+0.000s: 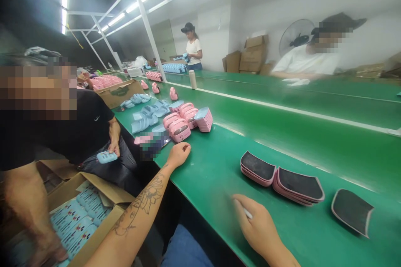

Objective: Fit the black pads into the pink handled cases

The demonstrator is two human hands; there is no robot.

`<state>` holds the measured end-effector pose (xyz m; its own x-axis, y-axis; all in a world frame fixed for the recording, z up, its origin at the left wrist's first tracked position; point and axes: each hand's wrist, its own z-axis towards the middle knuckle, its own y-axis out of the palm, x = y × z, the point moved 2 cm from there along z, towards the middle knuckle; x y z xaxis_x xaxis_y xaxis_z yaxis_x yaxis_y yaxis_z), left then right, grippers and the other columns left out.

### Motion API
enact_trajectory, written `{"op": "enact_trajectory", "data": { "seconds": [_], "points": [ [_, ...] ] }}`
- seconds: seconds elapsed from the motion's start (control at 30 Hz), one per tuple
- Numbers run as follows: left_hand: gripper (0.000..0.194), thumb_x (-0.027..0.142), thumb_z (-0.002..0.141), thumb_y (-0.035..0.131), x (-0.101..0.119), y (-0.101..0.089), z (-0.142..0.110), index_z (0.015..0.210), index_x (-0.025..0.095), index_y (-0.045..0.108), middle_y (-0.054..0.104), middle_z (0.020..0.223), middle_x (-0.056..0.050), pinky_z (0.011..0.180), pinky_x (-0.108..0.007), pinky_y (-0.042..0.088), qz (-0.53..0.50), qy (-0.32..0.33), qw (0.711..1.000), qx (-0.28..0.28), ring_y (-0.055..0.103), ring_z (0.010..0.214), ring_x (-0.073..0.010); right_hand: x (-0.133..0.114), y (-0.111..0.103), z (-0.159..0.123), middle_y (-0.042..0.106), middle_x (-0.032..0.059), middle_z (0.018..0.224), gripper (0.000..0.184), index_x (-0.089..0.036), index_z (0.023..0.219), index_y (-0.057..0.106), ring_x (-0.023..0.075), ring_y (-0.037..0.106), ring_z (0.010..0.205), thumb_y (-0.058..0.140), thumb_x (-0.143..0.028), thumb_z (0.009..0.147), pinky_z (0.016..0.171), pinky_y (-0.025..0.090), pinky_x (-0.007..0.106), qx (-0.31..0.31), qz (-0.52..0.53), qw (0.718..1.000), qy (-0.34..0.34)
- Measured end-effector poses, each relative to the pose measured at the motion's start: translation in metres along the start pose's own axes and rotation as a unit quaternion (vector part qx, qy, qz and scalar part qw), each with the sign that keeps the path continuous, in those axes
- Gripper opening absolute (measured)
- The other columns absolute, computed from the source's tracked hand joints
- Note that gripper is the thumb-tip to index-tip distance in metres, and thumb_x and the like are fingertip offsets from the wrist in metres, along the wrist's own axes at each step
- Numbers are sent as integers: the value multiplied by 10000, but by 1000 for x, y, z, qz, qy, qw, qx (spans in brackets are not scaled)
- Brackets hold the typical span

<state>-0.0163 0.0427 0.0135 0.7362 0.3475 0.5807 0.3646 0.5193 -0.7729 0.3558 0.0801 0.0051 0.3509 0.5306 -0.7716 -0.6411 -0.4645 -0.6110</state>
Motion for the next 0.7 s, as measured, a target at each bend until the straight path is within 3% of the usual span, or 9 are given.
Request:
{"op": "enact_trajectory", "data": {
  "seconds": [0.13,0.23,0.33,0.53,0.7],
  "points": [
    [209,296,914,561,0,-1,0,920,215,754,742,850,-25,726,-282,458,1,-2,1000,0,644,778,-177,-2,-1,1,807,81,1049,394,-249,1093,788,240,777,918,493,-499,1016,808,637,300,3,-8,1000,-18],
    [217,302,920,556,1,-1,-1,932,219,757,747,869,-27,733,-275,464,6,-6,1000,-1,651,795,-177,1,-3,-3,809,61,986,352,-259,1027,795,229,777,871,532,-490,996,823,629,292,52,0,998,-45],
    [224,304,923,550,2,0,-3,935,221,758,747,872,-29,732,-271,466,10,-8,1000,-3,650,795,-176,10,-3,-7,806,54,926,365,-253,979,798,214,771,784,527,-497,995,760,628,269,94,21,995,-28],
    [218,286,914,556,4,-1,-3,921,213,761,746,869,-39,739,-273,473,10,-9,1000,-6,644,787,-181,13,7,0,806,79,1019,425,-241,1037,793,247,769,914,500,-547,1004,778,640,287,-10,40,999,17],
    [222,291,918,554,3,-1,-1,920,213,762,743,862,-33,742,-273,476,2,-9,1000,-6,644,784,-176,9,1,2,801,78,1029,438,-246,1040,791,241,766,871,493,-565,1000,809,632,305,1,10,1000,15]
  ]
}}
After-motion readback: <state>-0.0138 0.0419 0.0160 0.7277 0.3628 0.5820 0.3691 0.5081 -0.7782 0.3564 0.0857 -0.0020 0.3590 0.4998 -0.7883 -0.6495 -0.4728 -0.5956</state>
